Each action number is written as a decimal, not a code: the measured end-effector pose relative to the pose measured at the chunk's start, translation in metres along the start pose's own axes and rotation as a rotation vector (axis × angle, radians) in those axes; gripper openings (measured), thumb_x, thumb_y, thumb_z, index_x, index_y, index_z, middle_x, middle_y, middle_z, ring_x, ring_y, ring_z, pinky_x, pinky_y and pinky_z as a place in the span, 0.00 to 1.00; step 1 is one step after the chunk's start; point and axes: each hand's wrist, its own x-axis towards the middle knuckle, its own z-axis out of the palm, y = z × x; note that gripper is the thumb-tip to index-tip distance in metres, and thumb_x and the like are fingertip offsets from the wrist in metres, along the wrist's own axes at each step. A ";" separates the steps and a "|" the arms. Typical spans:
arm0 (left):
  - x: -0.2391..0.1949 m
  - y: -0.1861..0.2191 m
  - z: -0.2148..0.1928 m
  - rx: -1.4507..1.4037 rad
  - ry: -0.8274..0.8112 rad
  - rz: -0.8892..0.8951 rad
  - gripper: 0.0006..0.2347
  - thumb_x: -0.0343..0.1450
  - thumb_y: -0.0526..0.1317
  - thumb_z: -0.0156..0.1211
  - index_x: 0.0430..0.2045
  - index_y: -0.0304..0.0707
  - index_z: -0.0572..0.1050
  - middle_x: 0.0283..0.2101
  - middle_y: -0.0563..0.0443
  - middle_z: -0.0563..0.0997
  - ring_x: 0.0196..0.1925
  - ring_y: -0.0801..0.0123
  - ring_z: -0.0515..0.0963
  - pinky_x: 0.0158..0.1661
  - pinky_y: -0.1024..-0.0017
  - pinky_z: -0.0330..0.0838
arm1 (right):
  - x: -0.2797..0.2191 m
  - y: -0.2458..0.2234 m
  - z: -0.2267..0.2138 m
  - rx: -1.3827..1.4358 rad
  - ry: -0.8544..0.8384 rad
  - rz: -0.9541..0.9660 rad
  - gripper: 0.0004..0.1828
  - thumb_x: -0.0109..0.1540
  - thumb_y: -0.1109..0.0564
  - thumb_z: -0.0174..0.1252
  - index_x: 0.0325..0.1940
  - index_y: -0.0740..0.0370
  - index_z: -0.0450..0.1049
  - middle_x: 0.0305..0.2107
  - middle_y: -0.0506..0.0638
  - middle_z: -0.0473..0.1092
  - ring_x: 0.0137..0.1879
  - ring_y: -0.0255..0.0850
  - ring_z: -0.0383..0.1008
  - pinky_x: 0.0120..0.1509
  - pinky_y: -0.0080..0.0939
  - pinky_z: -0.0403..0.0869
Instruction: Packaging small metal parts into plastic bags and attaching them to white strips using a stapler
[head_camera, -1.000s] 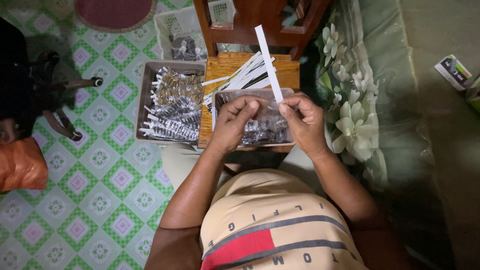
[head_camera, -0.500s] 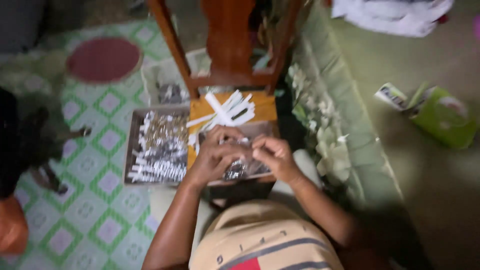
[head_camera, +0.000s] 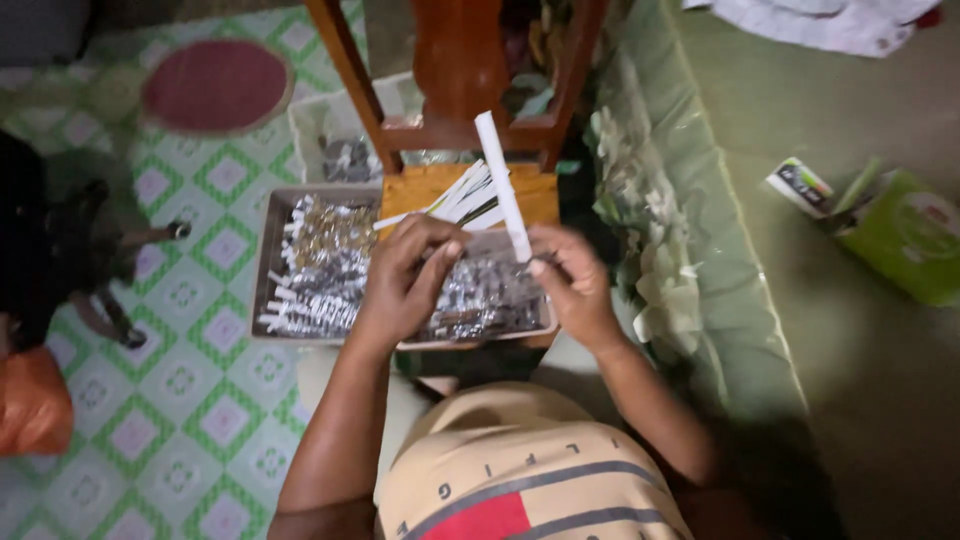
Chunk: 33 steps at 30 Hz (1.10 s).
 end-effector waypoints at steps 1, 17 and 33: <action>0.000 -0.003 0.004 -0.033 0.015 -0.061 0.04 0.74 0.36 0.61 0.37 0.39 0.82 0.32 0.45 0.82 0.35 0.50 0.80 0.42 0.58 0.75 | 0.002 0.000 -0.001 0.083 -0.003 -0.013 0.21 0.65 0.64 0.59 0.63 0.67 0.69 0.40 0.55 0.75 0.50 0.40 0.74 0.62 0.46 0.70; -0.001 -0.045 0.039 -0.472 0.068 -0.407 0.12 0.67 0.30 0.71 0.42 0.28 0.78 0.26 0.48 0.79 0.31 0.73 0.76 0.40 0.72 0.74 | 0.007 0.010 0.011 0.245 -0.008 0.083 0.23 0.63 0.68 0.60 0.63 0.71 0.71 0.47 0.58 0.76 0.56 0.39 0.74 0.65 0.43 0.71; -0.006 -0.040 0.032 -0.430 0.130 -0.525 0.31 0.66 0.30 0.74 0.64 0.39 0.63 0.30 0.44 0.85 0.30 0.70 0.82 0.38 0.73 0.80 | 0.004 0.011 0.027 0.256 -0.024 0.104 0.24 0.61 0.69 0.59 0.62 0.71 0.72 0.48 0.57 0.76 0.55 0.37 0.73 0.62 0.40 0.71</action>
